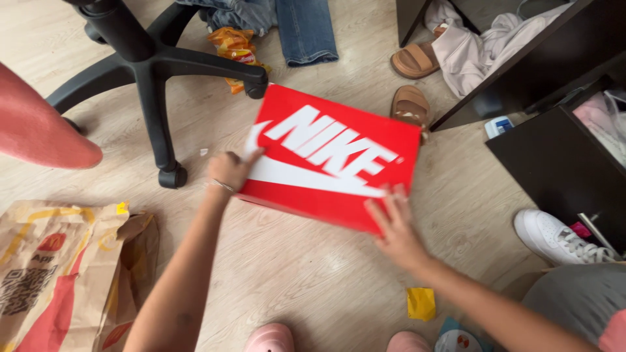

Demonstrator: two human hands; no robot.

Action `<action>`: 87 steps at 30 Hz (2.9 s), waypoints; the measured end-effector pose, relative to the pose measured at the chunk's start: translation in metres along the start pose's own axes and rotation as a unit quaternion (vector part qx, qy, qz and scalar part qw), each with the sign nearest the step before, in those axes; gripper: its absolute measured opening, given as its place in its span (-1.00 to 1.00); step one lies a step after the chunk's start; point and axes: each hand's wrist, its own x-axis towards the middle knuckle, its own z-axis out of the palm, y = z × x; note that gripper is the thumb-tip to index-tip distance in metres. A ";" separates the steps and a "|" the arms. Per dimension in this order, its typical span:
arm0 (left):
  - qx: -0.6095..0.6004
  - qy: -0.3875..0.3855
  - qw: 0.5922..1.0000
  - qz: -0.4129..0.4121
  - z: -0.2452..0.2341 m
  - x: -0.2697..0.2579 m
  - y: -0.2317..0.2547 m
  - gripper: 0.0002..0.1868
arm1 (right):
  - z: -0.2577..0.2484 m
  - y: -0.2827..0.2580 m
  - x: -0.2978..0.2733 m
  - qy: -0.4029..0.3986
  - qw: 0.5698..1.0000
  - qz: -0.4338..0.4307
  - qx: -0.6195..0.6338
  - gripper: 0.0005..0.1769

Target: Packing and organizing various items including magazines, a hair styler box, and bags into a larger cardboard box.

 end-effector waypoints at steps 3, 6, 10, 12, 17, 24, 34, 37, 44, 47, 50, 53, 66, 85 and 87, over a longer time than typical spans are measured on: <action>-0.114 -0.030 0.993 -0.024 0.020 -0.018 0.017 -0.03 | -0.024 0.026 -0.004 0.035 0.998 0.045 -0.001 0.12; -0.216 -0.058 0.971 -0.083 0.032 -0.021 0.020 -0.04 | -0.034 0.036 -0.004 -0.018 0.994 0.095 -0.045 0.13; -0.297 -0.100 0.944 -0.107 0.058 -0.009 0.008 0.02 | -0.041 0.047 0.004 -0.001 0.996 0.079 -0.042 0.17; -0.368 -0.090 0.918 -0.116 0.070 -0.008 0.005 0.09 | -0.040 0.054 0.007 0.079 0.983 0.085 0.144 0.52; -0.356 -0.182 0.907 -0.132 0.054 -0.016 0.016 0.24 | -0.024 0.063 0.005 0.109 0.947 0.218 0.210 0.44; -0.229 -0.343 0.898 -0.154 0.024 -0.042 0.035 0.29 | -0.003 0.091 -0.003 0.181 0.838 0.275 0.434 -0.03; -0.116 -0.114 0.987 0.008 0.041 -0.015 0.032 0.08 | -0.008 0.122 0.028 0.159 0.774 0.357 0.498 -0.44; -0.213 -0.042 0.976 0.010 0.039 0.013 0.055 0.08 | -0.019 0.133 0.061 0.140 0.778 0.369 0.489 -0.43; -0.434 -0.106 0.895 0.001 0.047 0.072 0.082 0.15 | -0.027 0.168 0.115 0.140 0.709 0.384 0.574 -0.45; -0.479 -0.132 0.868 -0.015 0.046 0.077 0.083 0.10 | -0.026 0.180 0.127 0.155 0.692 0.360 0.607 -0.48; -0.482 -0.131 0.866 -0.016 0.042 0.076 0.088 0.09 | -0.023 0.194 0.134 0.166 0.693 0.352 0.607 -0.50; -0.479 -0.124 0.869 -0.013 0.043 0.076 0.088 0.10 | -0.018 0.201 0.139 0.178 0.689 0.339 0.615 -0.52; 0.168 0.181 0.959 0.136 0.022 0.036 0.205 0.09 | 0.010 0.244 0.116 0.298 0.837 0.399 0.229 -0.32; -0.307 -0.582 0.674 0.336 0.253 -0.268 0.435 -0.35 | -0.111 0.109 -0.421 0.563 0.426 0.560 0.434 -0.46; -0.320 -0.582 0.680 0.311 0.277 -0.276 0.426 -0.43 | -0.085 0.113 -0.502 0.563 0.435 0.625 0.321 -0.59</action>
